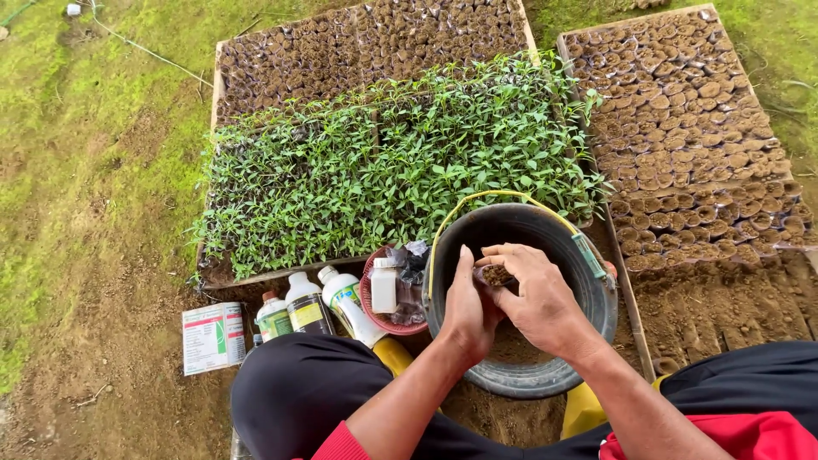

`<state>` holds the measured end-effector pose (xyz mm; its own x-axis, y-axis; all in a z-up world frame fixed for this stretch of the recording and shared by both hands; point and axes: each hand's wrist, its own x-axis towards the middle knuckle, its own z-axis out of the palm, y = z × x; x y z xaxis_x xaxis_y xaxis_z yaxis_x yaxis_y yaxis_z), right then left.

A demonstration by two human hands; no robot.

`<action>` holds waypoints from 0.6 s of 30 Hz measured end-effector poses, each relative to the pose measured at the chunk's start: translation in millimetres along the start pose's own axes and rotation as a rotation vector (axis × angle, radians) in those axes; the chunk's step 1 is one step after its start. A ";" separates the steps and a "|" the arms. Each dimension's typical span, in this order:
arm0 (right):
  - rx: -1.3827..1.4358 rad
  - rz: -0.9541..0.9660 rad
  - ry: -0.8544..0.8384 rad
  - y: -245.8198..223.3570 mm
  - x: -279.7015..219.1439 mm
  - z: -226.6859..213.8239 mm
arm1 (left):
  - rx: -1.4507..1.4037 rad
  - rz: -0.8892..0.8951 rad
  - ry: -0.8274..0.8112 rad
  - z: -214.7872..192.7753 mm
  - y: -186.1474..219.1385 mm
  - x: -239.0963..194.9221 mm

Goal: Filling small seedling tray cells with soil from a bucket by hand

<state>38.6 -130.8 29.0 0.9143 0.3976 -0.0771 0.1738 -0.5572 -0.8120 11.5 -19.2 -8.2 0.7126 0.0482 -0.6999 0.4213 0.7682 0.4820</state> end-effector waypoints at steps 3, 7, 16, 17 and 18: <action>0.041 -0.033 -0.022 -0.3 -1.3 -3.8 | -0.001 0.042 0.006 -2.0 1.2 1.0; 0.166 -0.094 -0.004 -15.6 -5.3 -15.5 | 0.010 0.078 0.024 -0.9 7.4 2.0; -0.131 -0.567 0.377 -18.8 -9.4 -12.7 | 0.003 0.116 -0.136 -10.5 10.1 18.7; -0.184 -0.597 0.377 -15.5 -8.5 -8.8 | 0.028 0.119 -0.140 -11.8 9.0 19.5; -0.237 -0.628 0.377 -12.2 -7.7 -5.0 | 0.053 0.122 -0.145 -12.9 7.9 20.1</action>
<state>31.2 -130.7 42.4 0.6737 0.4389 0.5945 0.7363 -0.4675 -0.4892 21.9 -3.9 -25.3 0.8319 0.0431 -0.5533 0.3533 0.7277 0.5879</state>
